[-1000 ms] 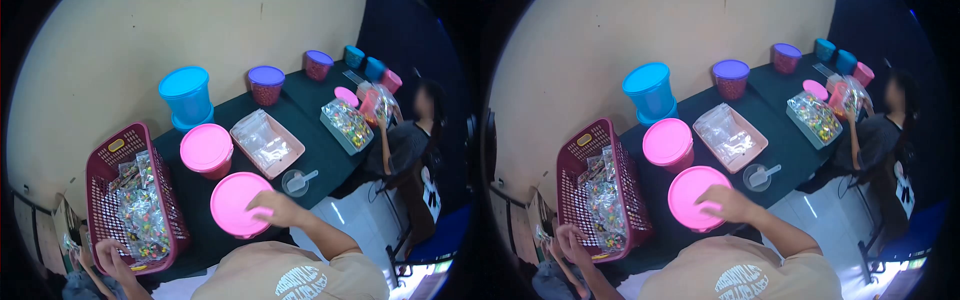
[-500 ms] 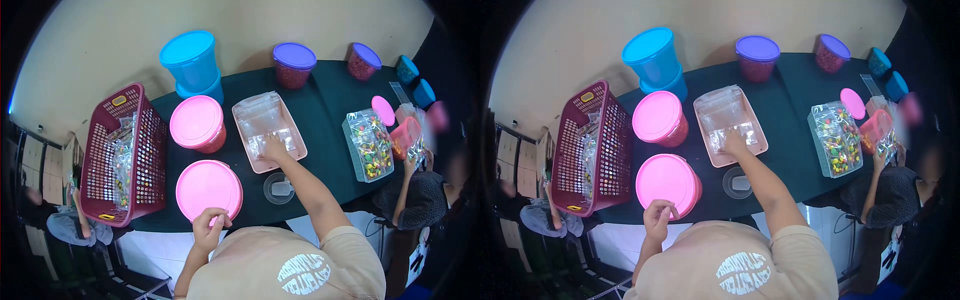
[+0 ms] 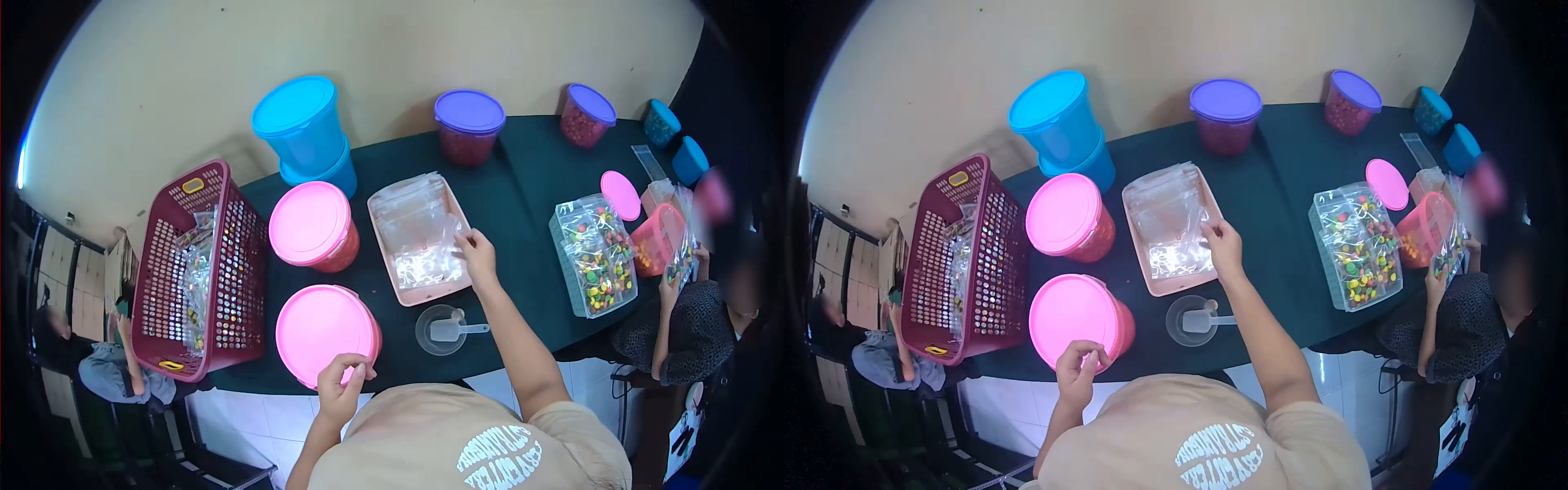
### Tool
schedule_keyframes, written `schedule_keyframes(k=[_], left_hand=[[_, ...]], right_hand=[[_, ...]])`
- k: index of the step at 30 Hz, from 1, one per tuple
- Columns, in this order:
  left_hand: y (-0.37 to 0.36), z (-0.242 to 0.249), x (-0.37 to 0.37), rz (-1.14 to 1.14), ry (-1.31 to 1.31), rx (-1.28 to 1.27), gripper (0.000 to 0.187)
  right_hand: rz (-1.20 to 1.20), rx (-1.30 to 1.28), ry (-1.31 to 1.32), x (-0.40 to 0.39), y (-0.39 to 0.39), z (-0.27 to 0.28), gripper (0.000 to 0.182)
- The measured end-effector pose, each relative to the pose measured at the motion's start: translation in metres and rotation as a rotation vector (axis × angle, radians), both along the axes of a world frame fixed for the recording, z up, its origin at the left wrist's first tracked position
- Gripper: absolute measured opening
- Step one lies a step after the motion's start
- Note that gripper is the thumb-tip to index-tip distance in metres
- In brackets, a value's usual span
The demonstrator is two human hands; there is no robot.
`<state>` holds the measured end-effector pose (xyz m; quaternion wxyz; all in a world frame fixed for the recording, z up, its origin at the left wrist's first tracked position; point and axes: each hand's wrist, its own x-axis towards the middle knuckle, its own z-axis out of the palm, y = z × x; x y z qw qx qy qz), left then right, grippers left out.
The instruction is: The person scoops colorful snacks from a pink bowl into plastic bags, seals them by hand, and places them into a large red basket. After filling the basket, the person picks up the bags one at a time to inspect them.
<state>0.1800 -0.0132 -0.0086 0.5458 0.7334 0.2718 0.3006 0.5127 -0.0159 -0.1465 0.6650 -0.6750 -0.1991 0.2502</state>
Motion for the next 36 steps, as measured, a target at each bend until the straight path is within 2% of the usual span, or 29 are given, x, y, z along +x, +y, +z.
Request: schedule_keyframes(k=[3,4,5,6,7,8,9,11,12,13,14,15,16,17,18,19,20,21,22,24,26,27,28,30,31,32,34,35,36], left_hand=[[0.008,0.019,0.015,-0.039,0.046,0.077,0.021],[0.011,0.023,0.020,-0.076,0.046,0.157,0.025],[0.012,0.024,0.024,-0.079,0.035,0.145,0.039],[0.013,0.031,0.033,-0.094,0.033,0.141,0.039],[0.011,0.042,0.045,-0.064,0.070,0.354,0.045],[0.007,0.052,0.054,-0.033,0.106,0.564,0.052],[0.003,0.057,0.061,-0.049,0.106,0.556,0.052],[-0.004,0.063,0.073,-0.131,0.120,0.169,0.054],[-0.004,0.063,0.074,-0.142,0.112,0.162,0.054],[-0.002,0.062,0.074,-0.170,0.191,-0.065,0.050],[0.000,0.061,0.074,-0.198,0.274,-0.289,0.046],[0.000,0.057,0.074,-0.182,0.243,-0.011,0.037],[0.002,0.054,0.072,-0.198,0.243,-0.009,0.037],[0.006,0.052,0.069,-0.196,0.293,0.105,0.037],[0.010,0.051,0.067,-0.195,0.340,0.222,0.036],[0.013,0.050,0.066,-0.204,0.331,0.250,0.034],[0.017,0.051,0.064,-0.233,0.312,0.253,0.034],[0.021,0.050,0.063,-0.183,0.329,0.222,0.034],[0.023,0.049,0.063,-0.143,0.347,0.181,0.034],[0.029,0.049,0.059,-0.165,0.294,0.015,0.035],[0.039,0.040,0.053,-0.231,0.281,0.016,0.035],[0.044,0.045,0.050,-0.207,0.397,-0.069,0.054],[0.043,0.042,0.052,-0.216,0.393,-0.064,0.054],[0.040,0.039,0.054,0.075,0.257,0.432,0.079],[0.041,0.040,0.051,0.127,0.335,0.332,0.103],[0.041,0.042,0.049,0.134,0.337,0.339,0.103],[0.031,0.045,0.050,-0.100,0.125,0.635,0.110],[0.022,0.047,0.051,-0.225,0.180,0.649,0.113],[0.010,0.047,0.054,-0.349,0.226,0.663,0.115]], right_hand=[[0.228,0.555,0.649,-0.035,-0.045,0.069,0.019],[0.211,0.557,0.654,-0.046,-0.055,0.082,0.019],[0.353,0.668,0.792,-0.056,-0.063,0.093,0.022],[0.500,0.777,0.920,-0.064,-0.069,0.101,0.025],[0.483,0.779,0.915,-0.074,-0.074,0.105,0.025],[0.538,0.822,0.962,-0.086,-0.078,0.108,0.035],[0.594,0.865,1.009,-0.097,-0.083,0.112,0.045],[0.615,0.847,0.982,-0.112,-0.091,0.128,0.052],[0.646,0.828,0.960,-0.115,-0.095,0.133,0.059],[0.631,0.743,0.956,-0.113,-0.097,0.132,0.069],[0.617,0.747,0.949,-0.108,-0.100,0.130,0.069],[0.624,0.651,0.881,-0.100,-0.105,0.128,0.068],[0.630,0.556,0.815,-0.095,-0.110,0.127,0.068],[0.541,0.443,0.624,-0.093,-0.115,0.129,0.057],[0.526,0.449,0.616,-0.091,-0.118,0.126,0.057],[0.575,0.274,0.549,-0.086,-0.121,0.121,0.048],[0.607,0.092,0.477,-0.080,-0.127,0.120,0.039],[0.627,0.042,0.457,-0.082,-0.130,0.124,0.024],[0.631,0.077,0.433,-0.084,-0.132,0.120,0.019],[0.642,0.003,0.244,-0.089,-0.135,0.118,0.016],[0.614,-0.040,0.032,-0.093,-0.137,0.121,0.015],[0.585,-0.070,0.024,-0.091,-0.139,0.127,0.014],[0.566,-0.094,0.018,-0.091,-0.140,0.132,0.014],[0.530,-0.061,0.054,-0.091,-0.140,0.134,0.014],[0.500,-0.032,0.090,-0.092,-0.138,0.135,0.015],[0.507,-0.024,0.090,-0.095,-0.136,0.135,0.015],[0.490,0.091,0.185,-0.106,-0.132,0.134,0.022],[0.521,0.065,0.025,-0.114,-0.125,0.113,0.022],[0.586,0.101,-0.023,-0.123,-0.126,0.121,0.023]])
